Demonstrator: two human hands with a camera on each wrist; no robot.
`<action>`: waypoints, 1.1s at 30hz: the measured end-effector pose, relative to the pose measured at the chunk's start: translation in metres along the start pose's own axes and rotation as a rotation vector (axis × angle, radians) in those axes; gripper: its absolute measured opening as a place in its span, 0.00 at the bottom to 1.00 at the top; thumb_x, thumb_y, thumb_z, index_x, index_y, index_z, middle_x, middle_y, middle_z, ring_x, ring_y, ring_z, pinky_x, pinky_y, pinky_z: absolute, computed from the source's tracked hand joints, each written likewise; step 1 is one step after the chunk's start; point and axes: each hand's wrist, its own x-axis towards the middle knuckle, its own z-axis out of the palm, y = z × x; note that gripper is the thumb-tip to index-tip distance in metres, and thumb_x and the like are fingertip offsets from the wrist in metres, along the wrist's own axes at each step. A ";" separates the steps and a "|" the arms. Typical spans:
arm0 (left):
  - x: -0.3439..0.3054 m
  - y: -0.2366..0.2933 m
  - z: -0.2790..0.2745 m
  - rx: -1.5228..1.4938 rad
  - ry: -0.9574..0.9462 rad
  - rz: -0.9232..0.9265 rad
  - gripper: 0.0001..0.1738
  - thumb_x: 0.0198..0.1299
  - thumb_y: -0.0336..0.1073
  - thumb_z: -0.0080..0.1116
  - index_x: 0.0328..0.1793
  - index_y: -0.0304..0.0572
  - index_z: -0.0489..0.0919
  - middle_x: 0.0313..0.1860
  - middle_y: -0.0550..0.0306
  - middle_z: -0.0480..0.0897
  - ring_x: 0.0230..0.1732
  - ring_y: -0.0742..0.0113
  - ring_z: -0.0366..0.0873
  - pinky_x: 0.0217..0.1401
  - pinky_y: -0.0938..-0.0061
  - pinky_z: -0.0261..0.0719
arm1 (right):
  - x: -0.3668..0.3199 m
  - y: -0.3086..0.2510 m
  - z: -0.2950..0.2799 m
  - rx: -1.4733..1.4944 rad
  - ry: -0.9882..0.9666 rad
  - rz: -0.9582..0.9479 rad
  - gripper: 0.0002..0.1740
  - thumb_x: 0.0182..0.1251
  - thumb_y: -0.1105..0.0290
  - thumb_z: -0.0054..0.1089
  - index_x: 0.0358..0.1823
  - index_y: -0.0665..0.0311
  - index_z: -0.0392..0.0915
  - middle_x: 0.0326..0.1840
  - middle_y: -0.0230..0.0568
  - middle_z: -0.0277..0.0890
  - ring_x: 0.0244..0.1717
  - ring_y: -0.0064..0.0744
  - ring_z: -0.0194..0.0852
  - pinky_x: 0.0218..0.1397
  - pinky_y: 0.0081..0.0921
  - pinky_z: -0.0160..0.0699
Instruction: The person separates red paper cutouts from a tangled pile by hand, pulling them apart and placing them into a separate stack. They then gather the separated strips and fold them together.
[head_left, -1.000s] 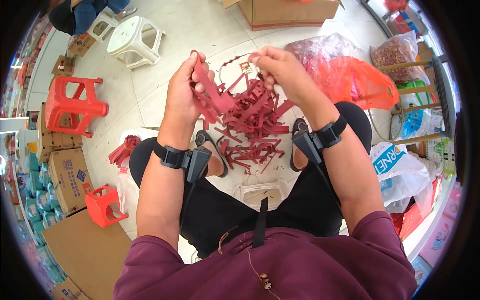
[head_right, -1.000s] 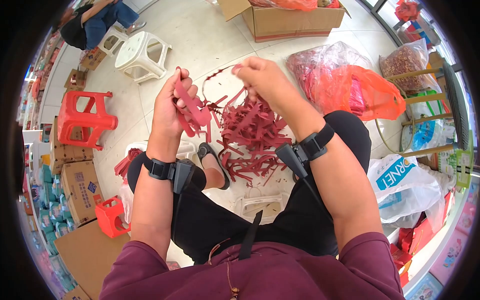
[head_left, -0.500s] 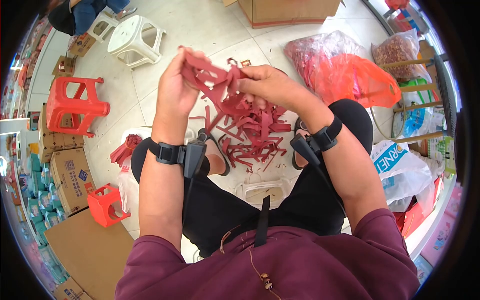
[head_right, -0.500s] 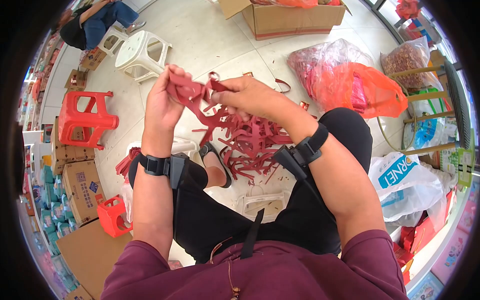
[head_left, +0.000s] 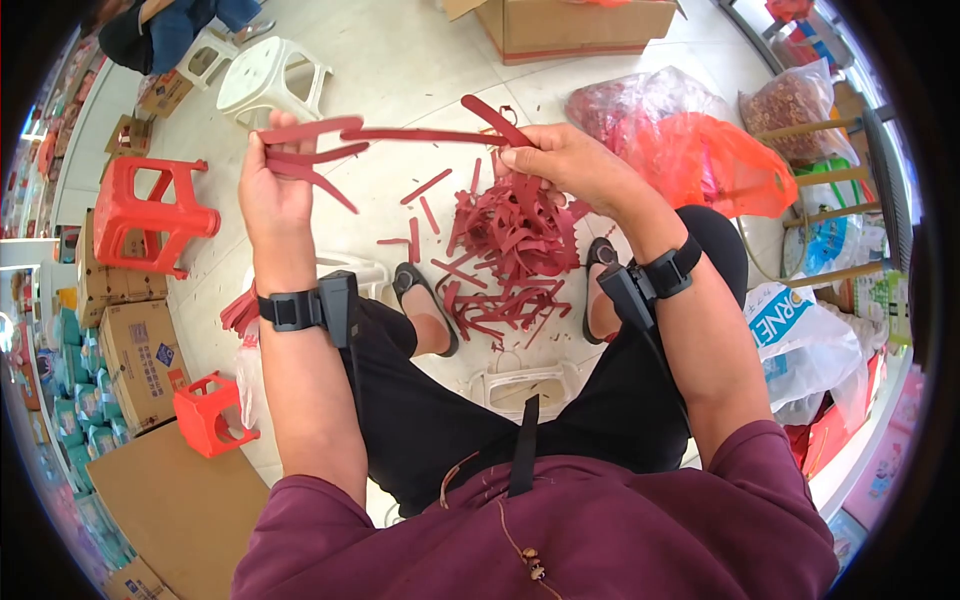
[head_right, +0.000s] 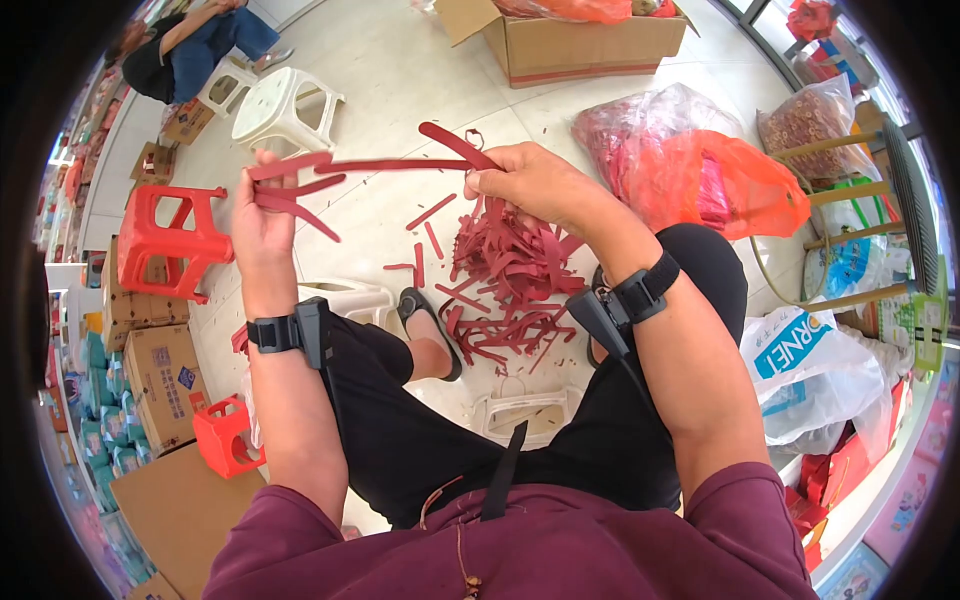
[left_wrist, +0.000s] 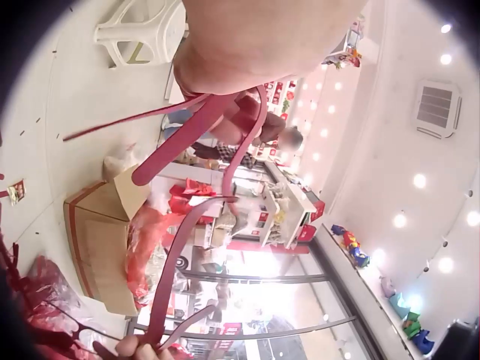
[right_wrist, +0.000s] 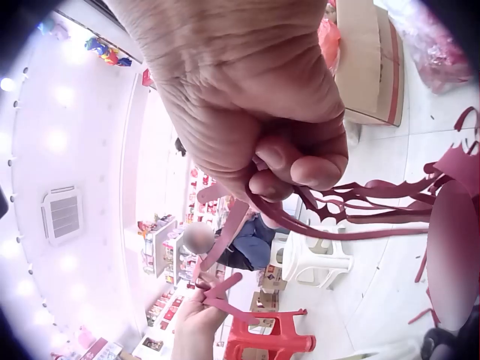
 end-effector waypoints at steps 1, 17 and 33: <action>0.001 0.004 -0.001 -0.007 -0.017 0.019 0.10 0.78 0.37 0.48 0.47 0.38 0.75 0.32 0.63 0.74 0.33 0.70 0.74 0.56 0.61 0.81 | 0.000 0.001 0.001 0.002 0.001 0.000 0.14 0.72 0.59 0.59 0.40 0.62 0.83 0.23 0.29 0.72 0.14 0.17 0.61 0.19 0.20 0.60; -0.079 -0.047 0.037 1.100 -0.747 0.086 0.13 0.72 0.37 0.56 0.59 0.41 0.77 0.32 0.67 0.78 0.31 0.79 0.74 0.35 0.81 0.74 | 0.010 -0.001 0.016 -0.323 0.018 -0.116 0.16 0.66 0.60 0.61 0.40 0.70 0.82 0.26 0.39 0.76 0.26 0.33 0.74 0.34 0.32 0.74; -0.005 -0.061 -0.027 1.465 -0.486 0.516 0.16 0.73 0.44 0.57 0.52 0.38 0.82 0.36 0.54 0.80 0.43 0.63 0.77 0.48 0.70 0.74 | 0.005 -0.003 0.005 -0.244 0.002 -0.035 0.11 0.73 0.62 0.60 0.39 0.63 0.80 0.24 0.27 0.74 0.23 0.16 0.68 0.24 0.20 0.64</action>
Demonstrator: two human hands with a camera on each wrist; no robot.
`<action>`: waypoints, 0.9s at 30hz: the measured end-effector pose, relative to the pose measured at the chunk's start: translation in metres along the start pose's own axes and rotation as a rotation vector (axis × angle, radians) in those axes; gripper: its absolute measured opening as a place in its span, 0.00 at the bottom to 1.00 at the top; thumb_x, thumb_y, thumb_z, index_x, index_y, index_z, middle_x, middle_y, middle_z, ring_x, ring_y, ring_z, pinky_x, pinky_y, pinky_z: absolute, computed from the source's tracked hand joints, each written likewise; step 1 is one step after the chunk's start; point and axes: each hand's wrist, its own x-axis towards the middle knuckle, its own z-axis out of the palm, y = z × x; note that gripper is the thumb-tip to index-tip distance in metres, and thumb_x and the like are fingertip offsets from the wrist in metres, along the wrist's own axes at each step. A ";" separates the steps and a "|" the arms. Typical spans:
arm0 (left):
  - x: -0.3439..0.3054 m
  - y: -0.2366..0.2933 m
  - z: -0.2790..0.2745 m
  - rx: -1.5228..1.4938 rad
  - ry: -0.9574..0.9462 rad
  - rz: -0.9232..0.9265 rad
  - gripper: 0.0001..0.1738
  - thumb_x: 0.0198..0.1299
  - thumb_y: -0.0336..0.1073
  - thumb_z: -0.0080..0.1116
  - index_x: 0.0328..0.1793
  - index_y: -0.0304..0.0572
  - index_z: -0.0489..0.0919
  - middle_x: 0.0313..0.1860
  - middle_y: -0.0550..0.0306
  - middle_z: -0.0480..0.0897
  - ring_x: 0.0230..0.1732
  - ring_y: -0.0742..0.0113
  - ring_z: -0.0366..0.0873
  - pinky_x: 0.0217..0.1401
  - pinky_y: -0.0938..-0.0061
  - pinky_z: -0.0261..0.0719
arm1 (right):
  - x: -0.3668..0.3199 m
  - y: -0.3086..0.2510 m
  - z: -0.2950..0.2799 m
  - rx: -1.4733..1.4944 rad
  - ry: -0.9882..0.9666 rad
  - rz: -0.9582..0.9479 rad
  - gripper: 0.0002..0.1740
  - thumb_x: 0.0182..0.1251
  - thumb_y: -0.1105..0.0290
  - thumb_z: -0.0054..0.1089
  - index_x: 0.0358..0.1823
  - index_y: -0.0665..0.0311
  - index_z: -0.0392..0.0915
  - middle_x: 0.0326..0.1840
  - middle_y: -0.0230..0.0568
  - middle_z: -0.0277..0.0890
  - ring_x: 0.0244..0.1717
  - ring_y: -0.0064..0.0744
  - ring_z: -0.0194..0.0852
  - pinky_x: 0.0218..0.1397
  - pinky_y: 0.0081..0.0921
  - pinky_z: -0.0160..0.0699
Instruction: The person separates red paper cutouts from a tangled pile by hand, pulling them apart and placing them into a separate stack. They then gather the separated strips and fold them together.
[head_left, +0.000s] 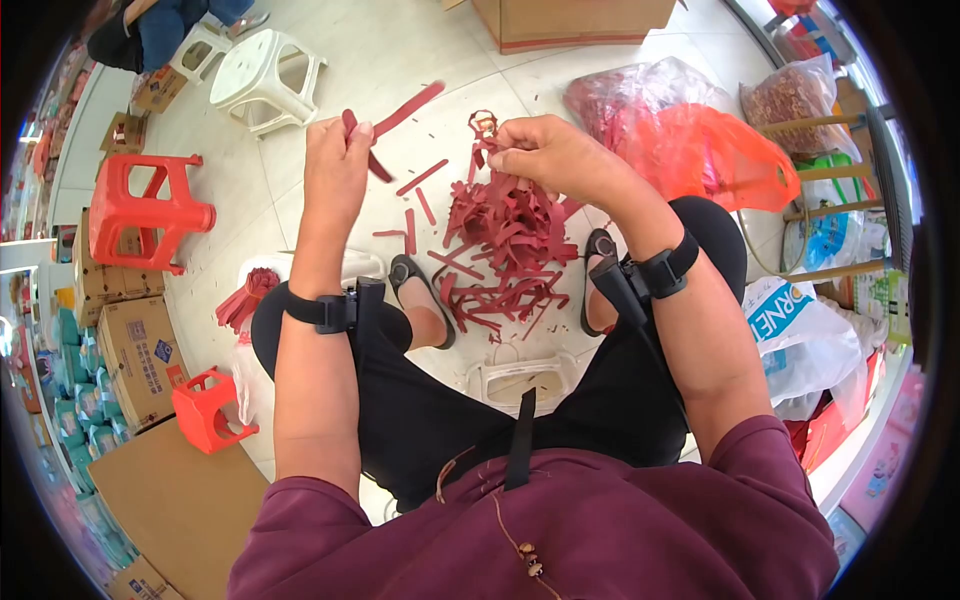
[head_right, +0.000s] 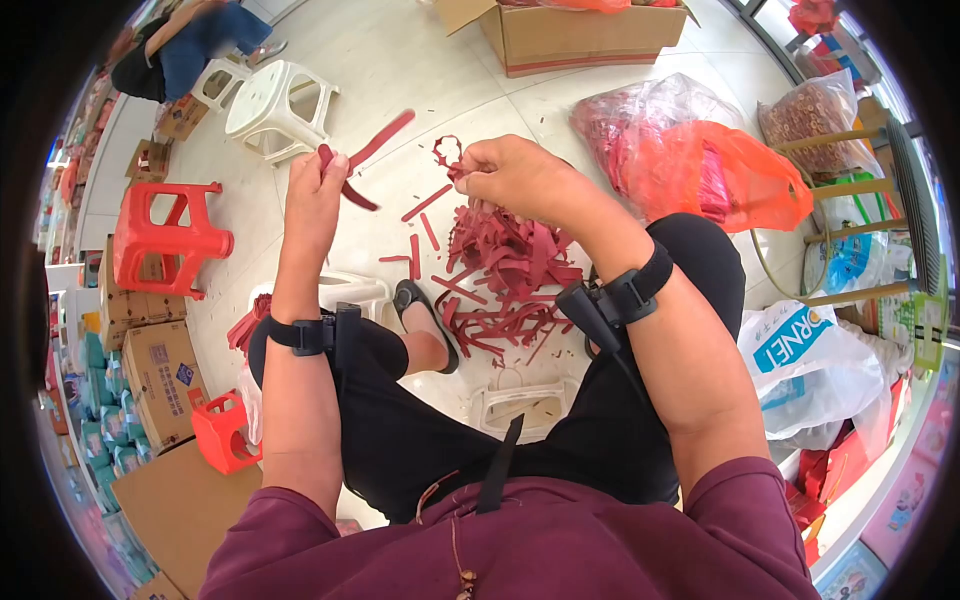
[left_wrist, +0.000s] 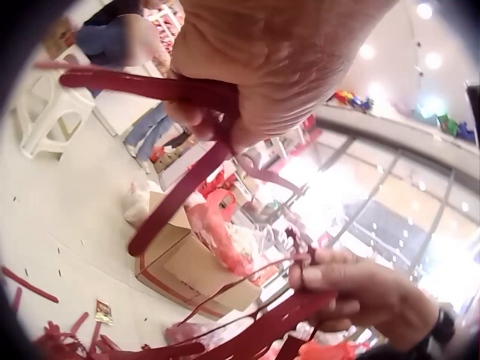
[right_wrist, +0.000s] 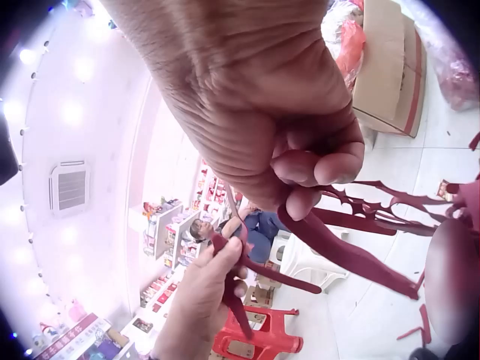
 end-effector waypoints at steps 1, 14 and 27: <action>-0.001 -0.001 0.000 -0.167 -0.079 -0.112 0.18 0.74 0.46 0.56 0.52 0.37 0.83 0.36 0.55 0.80 0.44 0.64 0.77 0.49 0.69 0.73 | -0.004 -0.007 -0.003 0.021 -0.015 0.026 0.11 0.73 0.62 0.60 0.39 0.63 0.80 0.24 0.26 0.74 0.23 0.15 0.68 0.23 0.19 0.64; -0.024 0.076 0.023 -0.684 -0.675 -0.416 0.19 0.71 0.51 0.61 0.52 0.43 0.79 0.22 0.72 0.67 0.22 0.82 0.62 0.26 0.82 0.61 | -0.006 -0.008 -0.008 0.218 -0.022 0.051 0.09 0.73 0.64 0.61 0.44 0.61 0.82 0.26 0.26 0.74 0.21 0.13 0.66 0.23 0.14 0.65; -0.035 0.092 0.030 -0.738 -0.699 -0.362 0.23 0.69 0.50 0.62 0.61 0.42 0.76 0.30 0.71 0.72 0.21 0.85 0.59 0.22 0.85 0.56 | -0.009 -0.017 -0.008 0.362 0.042 0.016 0.10 0.74 0.63 0.60 0.40 0.62 0.79 0.23 0.26 0.70 0.18 0.15 0.62 0.22 0.16 0.61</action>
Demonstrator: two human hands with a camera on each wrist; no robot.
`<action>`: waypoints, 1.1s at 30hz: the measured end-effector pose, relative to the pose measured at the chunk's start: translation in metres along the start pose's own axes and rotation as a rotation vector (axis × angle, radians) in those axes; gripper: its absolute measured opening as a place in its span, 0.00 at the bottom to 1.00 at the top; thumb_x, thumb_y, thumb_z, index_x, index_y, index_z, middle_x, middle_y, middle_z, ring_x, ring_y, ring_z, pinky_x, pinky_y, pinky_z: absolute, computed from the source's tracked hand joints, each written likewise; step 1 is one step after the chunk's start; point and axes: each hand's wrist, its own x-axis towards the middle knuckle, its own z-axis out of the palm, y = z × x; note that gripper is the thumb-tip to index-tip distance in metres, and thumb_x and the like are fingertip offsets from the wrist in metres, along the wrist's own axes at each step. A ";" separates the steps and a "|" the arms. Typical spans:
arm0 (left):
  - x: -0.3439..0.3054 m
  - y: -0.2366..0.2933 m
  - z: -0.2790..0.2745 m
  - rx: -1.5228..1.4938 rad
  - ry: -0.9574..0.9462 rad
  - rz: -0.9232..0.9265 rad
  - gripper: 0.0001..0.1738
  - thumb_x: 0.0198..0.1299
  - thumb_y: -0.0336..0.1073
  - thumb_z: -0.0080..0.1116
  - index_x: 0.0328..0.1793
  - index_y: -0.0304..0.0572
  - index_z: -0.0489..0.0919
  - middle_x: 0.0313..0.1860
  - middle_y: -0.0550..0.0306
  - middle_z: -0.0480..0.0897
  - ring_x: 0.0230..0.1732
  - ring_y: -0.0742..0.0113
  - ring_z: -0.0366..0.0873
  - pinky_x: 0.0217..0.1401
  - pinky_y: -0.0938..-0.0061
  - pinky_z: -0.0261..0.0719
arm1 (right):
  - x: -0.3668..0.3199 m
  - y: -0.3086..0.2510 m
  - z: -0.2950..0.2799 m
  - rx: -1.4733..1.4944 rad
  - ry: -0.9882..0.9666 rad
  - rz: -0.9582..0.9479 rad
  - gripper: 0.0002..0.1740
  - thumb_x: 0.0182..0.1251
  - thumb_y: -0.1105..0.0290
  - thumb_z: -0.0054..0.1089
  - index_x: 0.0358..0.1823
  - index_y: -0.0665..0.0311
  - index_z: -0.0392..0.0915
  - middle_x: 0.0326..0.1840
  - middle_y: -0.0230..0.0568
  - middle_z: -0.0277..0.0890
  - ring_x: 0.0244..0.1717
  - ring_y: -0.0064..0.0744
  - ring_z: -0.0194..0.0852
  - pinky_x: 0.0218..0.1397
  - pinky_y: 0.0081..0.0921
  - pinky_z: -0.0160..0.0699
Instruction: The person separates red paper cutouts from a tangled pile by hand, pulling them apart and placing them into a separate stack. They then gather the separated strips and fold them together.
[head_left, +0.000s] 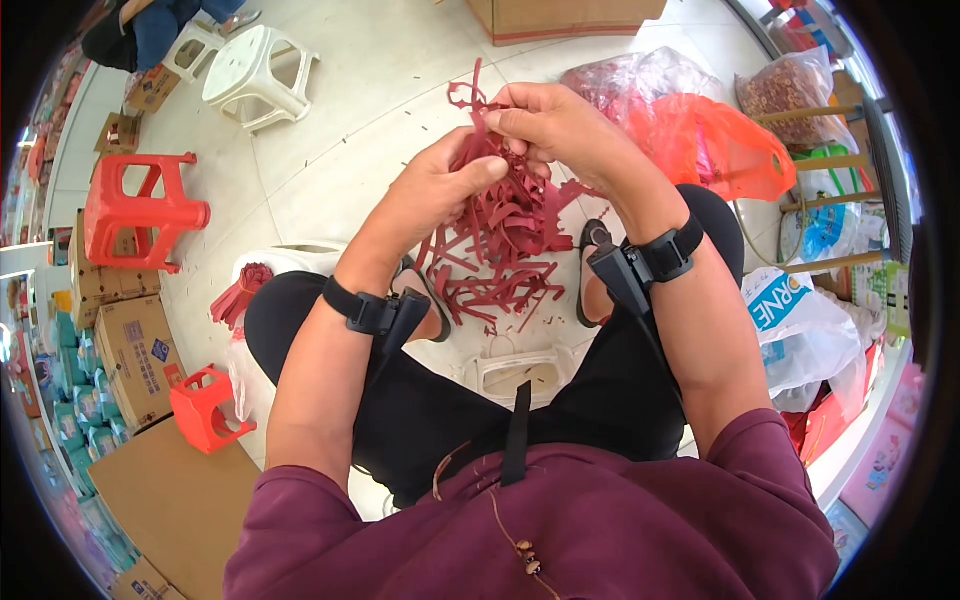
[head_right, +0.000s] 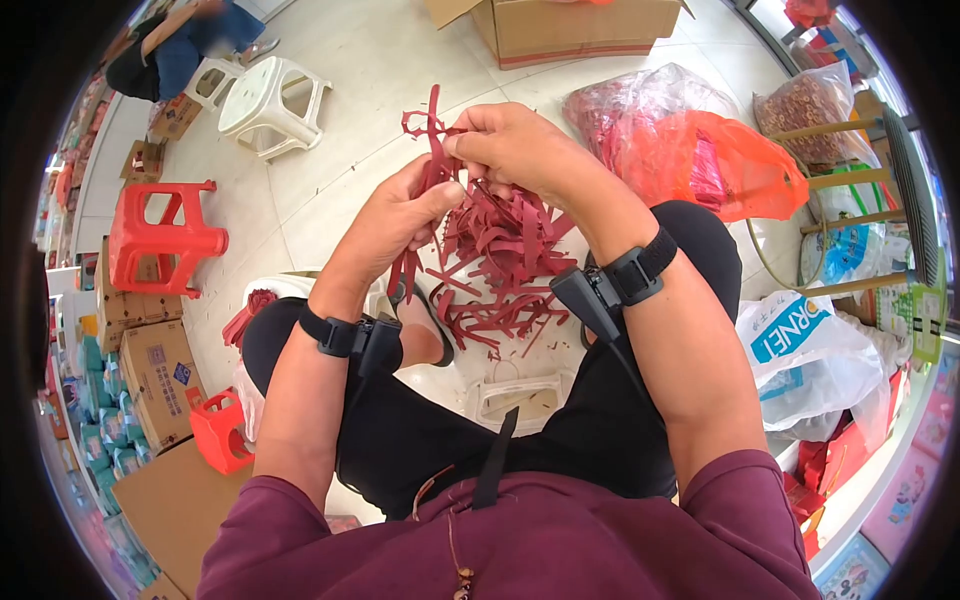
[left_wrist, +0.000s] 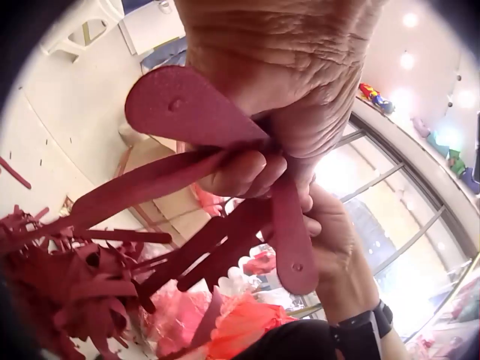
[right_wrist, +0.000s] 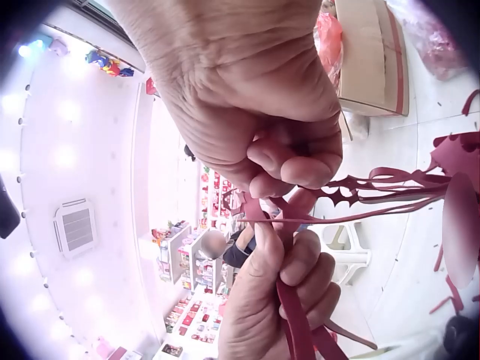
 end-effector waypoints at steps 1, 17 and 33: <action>-0.001 0.003 -0.002 -0.007 -0.005 -0.018 0.22 0.69 0.49 0.62 0.59 0.42 0.77 0.29 0.71 0.72 0.22 0.85 0.60 0.22 0.85 0.57 | 0.002 0.001 0.001 0.007 0.008 -0.004 0.10 0.74 0.63 0.60 0.39 0.62 0.79 0.23 0.26 0.70 0.17 0.15 0.62 0.22 0.16 0.61; 0.019 -0.091 -0.047 1.041 0.195 0.094 0.37 0.62 0.53 0.68 0.68 0.33 0.72 0.55 0.36 0.82 0.49 0.55 0.85 0.50 0.66 0.83 | -0.005 -0.015 -0.005 0.134 0.040 -0.141 0.14 0.77 0.61 0.58 0.50 0.66 0.79 0.24 0.24 0.69 0.16 0.10 0.58 0.20 0.14 0.64; 0.025 -0.024 -0.012 0.068 0.146 0.142 0.18 0.77 0.43 0.51 0.57 0.36 0.82 0.43 0.61 0.84 0.41 0.74 0.78 0.48 0.75 0.78 | -0.001 -0.016 -0.013 0.222 0.141 -0.294 0.14 0.79 0.64 0.55 0.52 0.69 0.77 0.31 0.35 0.79 0.18 0.12 0.60 0.23 0.15 0.69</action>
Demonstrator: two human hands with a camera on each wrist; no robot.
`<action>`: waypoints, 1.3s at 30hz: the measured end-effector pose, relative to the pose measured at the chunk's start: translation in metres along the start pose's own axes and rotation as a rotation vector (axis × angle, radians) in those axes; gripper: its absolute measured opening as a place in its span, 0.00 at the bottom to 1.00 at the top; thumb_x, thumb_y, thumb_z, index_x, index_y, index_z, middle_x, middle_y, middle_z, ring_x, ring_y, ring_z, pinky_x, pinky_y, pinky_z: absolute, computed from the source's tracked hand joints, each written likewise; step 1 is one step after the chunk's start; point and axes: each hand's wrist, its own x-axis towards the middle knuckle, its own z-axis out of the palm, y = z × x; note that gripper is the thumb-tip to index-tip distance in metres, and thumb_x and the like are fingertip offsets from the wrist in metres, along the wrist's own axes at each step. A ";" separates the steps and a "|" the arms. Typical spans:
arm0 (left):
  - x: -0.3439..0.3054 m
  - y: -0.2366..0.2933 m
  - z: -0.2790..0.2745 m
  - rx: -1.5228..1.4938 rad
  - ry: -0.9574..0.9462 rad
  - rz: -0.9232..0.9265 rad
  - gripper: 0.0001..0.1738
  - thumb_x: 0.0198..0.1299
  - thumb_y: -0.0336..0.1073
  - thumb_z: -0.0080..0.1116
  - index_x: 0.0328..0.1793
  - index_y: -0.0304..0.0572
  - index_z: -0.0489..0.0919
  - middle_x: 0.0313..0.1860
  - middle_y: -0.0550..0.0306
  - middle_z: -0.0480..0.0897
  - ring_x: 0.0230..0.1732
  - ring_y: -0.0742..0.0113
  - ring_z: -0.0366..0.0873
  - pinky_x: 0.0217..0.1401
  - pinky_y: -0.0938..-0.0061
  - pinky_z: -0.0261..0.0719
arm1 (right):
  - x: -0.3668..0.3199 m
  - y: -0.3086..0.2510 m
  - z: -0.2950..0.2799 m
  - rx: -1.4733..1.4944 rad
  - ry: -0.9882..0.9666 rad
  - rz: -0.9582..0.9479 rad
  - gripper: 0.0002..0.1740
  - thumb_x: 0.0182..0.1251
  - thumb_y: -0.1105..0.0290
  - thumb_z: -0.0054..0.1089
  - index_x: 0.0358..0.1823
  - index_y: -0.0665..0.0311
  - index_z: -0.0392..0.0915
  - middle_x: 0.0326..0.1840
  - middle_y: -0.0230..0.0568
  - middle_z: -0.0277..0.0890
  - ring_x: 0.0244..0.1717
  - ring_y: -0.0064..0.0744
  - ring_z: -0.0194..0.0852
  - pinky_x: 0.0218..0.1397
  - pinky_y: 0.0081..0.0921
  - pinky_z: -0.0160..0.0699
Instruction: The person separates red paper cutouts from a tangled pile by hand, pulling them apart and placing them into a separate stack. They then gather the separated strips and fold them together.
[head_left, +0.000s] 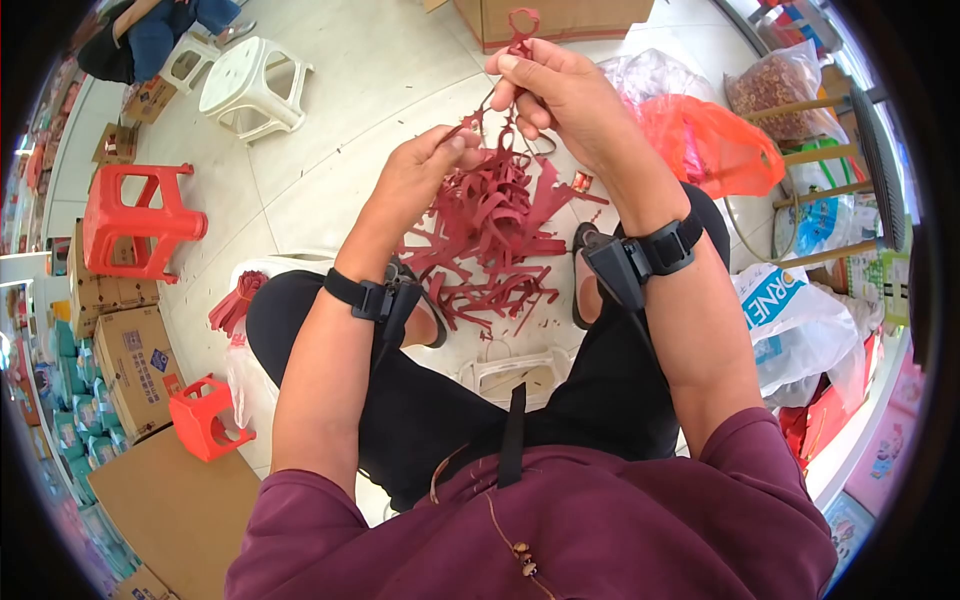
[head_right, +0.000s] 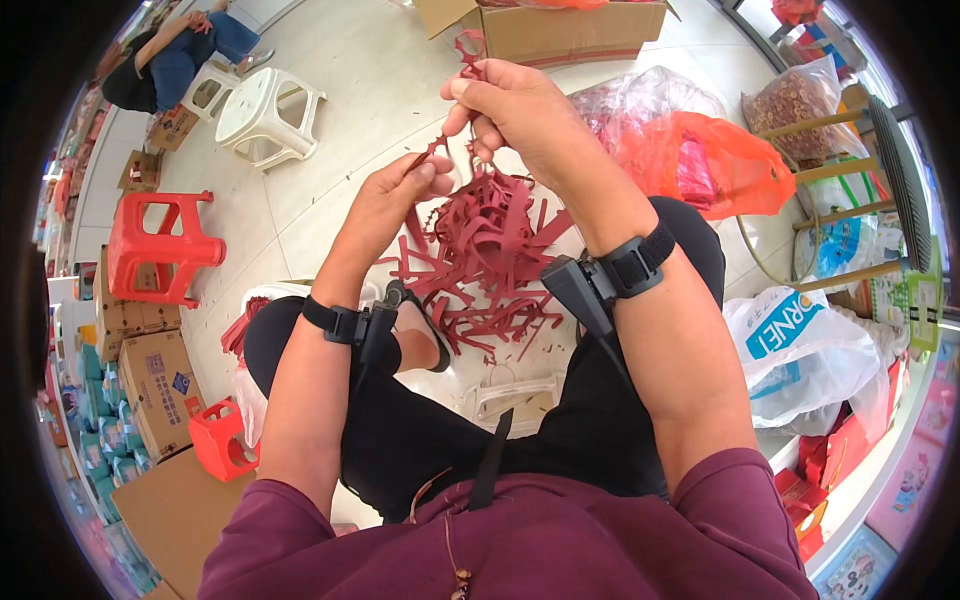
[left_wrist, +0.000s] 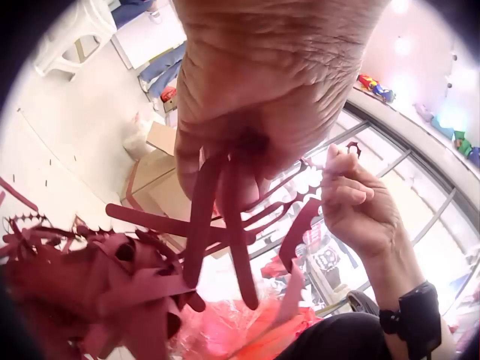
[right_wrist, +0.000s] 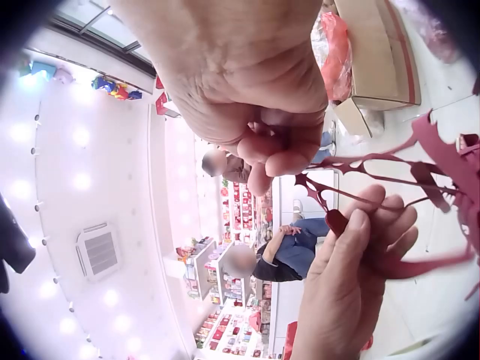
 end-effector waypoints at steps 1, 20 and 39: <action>-0.001 0.002 -0.005 -0.006 -0.018 -0.032 0.18 0.78 0.43 0.51 0.58 0.36 0.82 0.42 0.61 0.85 0.40 0.74 0.77 0.47 0.75 0.78 | 0.000 0.000 -0.001 0.018 -0.017 0.011 0.14 0.79 0.64 0.55 0.52 0.69 0.77 0.30 0.34 0.79 0.18 0.11 0.60 0.23 0.15 0.68; 0.029 -0.037 0.009 0.324 -0.020 0.068 0.19 0.65 0.38 0.61 0.61 0.42 0.81 0.30 0.57 0.78 0.32 0.62 0.77 0.41 0.70 0.77 | -0.006 -0.015 0.003 0.238 -0.256 0.099 0.14 0.78 0.65 0.56 0.52 0.70 0.77 0.26 0.27 0.75 0.14 0.08 0.55 0.18 0.14 0.64; 0.002 -0.076 -0.021 1.070 -0.057 -0.143 0.43 0.63 0.52 0.66 0.77 0.36 0.64 0.54 0.38 0.84 0.58 0.44 0.82 0.59 0.60 0.79 | -0.007 -0.015 -0.007 0.301 -0.154 0.027 0.13 0.80 0.65 0.53 0.52 0.68 0.76 0.26 0.24 0.70 0.14 0.07 0.54 0.18 0.12 0.63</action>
